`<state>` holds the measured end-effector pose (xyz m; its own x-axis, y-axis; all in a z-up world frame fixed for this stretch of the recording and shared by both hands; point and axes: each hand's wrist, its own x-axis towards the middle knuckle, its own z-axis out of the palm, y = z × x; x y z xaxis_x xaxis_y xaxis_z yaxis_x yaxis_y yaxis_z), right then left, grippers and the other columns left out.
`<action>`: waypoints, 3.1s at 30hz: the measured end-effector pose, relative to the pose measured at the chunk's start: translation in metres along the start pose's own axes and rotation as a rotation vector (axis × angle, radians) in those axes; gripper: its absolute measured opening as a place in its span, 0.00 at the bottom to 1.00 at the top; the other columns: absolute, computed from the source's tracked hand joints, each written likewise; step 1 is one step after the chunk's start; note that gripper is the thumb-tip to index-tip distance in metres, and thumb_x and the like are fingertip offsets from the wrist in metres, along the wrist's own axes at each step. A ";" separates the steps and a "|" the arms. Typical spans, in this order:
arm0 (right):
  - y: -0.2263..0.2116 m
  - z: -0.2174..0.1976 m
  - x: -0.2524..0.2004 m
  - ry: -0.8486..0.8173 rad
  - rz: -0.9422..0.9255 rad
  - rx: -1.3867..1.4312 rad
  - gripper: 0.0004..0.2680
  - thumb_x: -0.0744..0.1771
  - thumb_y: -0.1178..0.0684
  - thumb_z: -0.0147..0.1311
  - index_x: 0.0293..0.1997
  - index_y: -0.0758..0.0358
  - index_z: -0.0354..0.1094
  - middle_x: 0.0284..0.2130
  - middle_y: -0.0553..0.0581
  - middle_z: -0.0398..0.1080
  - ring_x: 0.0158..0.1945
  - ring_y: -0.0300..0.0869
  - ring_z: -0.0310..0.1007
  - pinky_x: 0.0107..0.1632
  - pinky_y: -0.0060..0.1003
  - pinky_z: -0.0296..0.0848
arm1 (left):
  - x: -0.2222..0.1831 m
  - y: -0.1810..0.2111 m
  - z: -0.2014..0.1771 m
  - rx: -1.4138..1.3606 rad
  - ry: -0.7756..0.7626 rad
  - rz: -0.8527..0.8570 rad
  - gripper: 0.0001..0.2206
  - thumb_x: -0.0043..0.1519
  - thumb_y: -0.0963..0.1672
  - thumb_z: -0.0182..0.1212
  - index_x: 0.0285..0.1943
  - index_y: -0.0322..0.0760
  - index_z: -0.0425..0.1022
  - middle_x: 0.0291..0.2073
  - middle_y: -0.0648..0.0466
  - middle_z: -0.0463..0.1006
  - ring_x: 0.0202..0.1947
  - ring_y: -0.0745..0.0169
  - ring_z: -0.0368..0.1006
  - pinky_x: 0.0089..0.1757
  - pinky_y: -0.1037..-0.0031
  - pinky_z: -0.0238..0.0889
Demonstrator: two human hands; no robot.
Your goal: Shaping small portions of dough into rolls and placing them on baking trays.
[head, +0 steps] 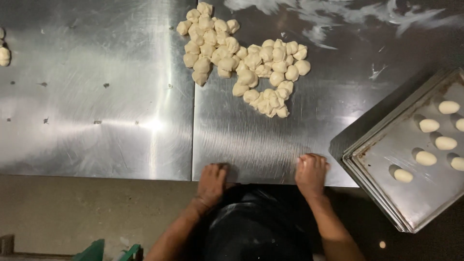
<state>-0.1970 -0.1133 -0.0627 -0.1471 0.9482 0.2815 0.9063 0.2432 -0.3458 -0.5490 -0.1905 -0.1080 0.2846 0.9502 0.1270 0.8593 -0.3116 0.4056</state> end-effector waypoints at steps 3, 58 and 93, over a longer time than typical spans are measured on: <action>0.029 0.002 0.018 -0.030 0.215 -0.247 0.04 0.68 0.54 0.55 0.43 0.59 0.66 0.40 0.61 0.67 0.51 0.58 0.65 0.53 0.57 0.57 | 0.030 -0.028 -0.017 0.094 -0.029 -0.122 0.20 0.57 0.43 0.53 0.58 0.31 0.71 0.47 0.38 0.70 0.48 0.38 0.65 0.49 0.50 0.56; 0.007 0.030 0.047 -0.015 0.178 0.056 0.09 0.64 0.60 0.56 0.46 0.66 0.66 0.43 0.68 0.68 0.51 0.63 0.65 0.57 0.57 0.62 | 0.086 -0.006 -0.025 -0.080 0.095 0.125 0.14 0.57 0.40 0.58 0.53 0.35 0.73 0.53 0.42 0.71 0.52 0.40 0.66 0.53 0.53 0.60; 0.075 -0.112 -0.020 0.269 0.560 0.685 0.16 0.66 0.57 0.64 0.61 0.66 0.70 0.47 0.58 0.78 0.44 0.38 0.77 0.48 0.33 0.75 | 0.194 0.159 -0.047 -0.801 -0.001 -0.167 0.13 0.59 0.42 0.70 0.52 0.31 0.80 0.43 0.42 0.78 0.35 0.54 0.81 0.36 0.68 0.74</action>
<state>-0.0816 -0.1370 0.0064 0.4165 0.9055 0.0816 0.3722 -0.0879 -0.9240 -0.3771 -0.0552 0.0236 0.1805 0.9835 0.0070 0.3257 -0.0665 0.9431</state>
